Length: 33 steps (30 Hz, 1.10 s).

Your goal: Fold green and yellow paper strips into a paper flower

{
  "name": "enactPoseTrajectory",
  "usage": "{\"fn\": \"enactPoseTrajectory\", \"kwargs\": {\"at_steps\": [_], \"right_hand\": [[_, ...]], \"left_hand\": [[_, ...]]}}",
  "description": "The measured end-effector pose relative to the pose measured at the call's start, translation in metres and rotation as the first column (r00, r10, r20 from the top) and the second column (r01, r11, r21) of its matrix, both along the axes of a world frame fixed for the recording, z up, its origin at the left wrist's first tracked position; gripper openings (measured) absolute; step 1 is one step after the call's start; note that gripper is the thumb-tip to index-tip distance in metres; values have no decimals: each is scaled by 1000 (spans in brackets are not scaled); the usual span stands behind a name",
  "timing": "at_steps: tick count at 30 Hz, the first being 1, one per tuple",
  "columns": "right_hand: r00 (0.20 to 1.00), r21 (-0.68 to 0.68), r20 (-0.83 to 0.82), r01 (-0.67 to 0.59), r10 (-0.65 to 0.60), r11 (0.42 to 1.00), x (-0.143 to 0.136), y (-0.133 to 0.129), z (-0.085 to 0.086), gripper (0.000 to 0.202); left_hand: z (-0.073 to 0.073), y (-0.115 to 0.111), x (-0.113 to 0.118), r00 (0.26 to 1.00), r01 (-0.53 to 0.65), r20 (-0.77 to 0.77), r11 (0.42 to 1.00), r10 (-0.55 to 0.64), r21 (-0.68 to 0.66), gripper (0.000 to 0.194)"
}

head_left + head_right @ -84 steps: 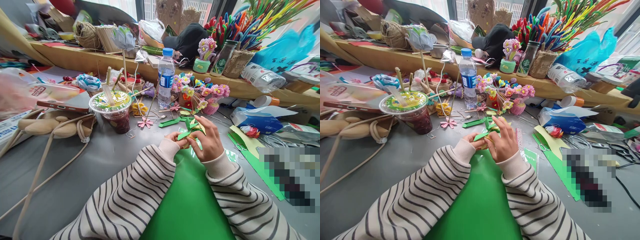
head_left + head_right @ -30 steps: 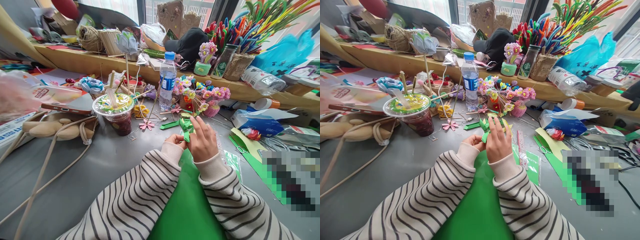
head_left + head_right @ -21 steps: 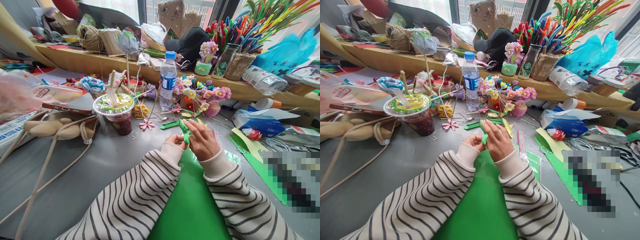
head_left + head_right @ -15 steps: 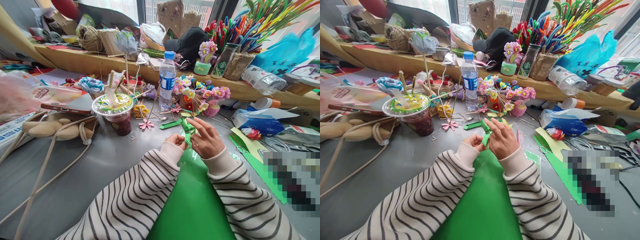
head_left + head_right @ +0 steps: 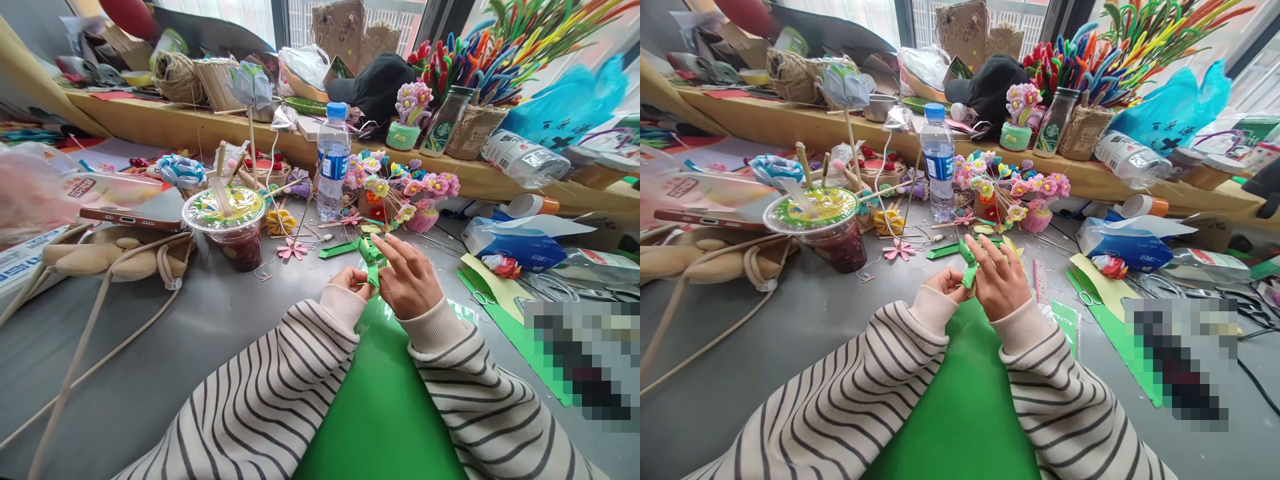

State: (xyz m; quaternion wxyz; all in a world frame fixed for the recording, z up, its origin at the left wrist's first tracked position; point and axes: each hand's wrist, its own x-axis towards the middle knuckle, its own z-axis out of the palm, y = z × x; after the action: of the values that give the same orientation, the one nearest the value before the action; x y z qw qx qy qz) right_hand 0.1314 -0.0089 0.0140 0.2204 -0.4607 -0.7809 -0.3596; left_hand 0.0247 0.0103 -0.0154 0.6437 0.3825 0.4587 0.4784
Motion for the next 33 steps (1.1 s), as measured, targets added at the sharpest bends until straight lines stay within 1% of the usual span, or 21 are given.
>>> {"fn": "enactPoseTrajectory", "kwargs": {"at_steps": [5,9,13,18,21,25,29,30,33], "right_hand": [[997,-59,9,-74,75,995,8,2,2,22],[997,-132,-7,-73,73,989,13,1,4,22],[996,-226,-42,-82,75,971,18,0,6,18],[993,-358,-98,-100,69,928,28,0,8,16],[988,-410,-133,-127,78,903,34,1,10,14],[985,-423,-170,-103,33,900,34,-1,12,15],[989,-423,-150,-65,1,904,27,-3,11,21],[989,-415,-145,-54,-8,908,26,-2,11,21],[989,-383,-150,-45,-14,923,24,0,9,20]], "left_hand": [[3,-1,-1,1000,16,-26,1000,-17,-8,21],[7,-3,0,999,32,-33,999,-32,-11,22],[10,-4,-1,998,69,8,997,-69,-30,25],[4,-3,-2,983,174,63,984,-172,-23,33],[0,-2,-3,969,227,111,971,-219,-70,40],[3,1,-4,950,270,195,955,-243,-123,41],[7,3,-4,967,226,169,952,-192,-209,37],[7,3,-4,966,226,173,951,-191,-213,37],[5,3,-5,946,265,236,949,-221,-169,37]]}}
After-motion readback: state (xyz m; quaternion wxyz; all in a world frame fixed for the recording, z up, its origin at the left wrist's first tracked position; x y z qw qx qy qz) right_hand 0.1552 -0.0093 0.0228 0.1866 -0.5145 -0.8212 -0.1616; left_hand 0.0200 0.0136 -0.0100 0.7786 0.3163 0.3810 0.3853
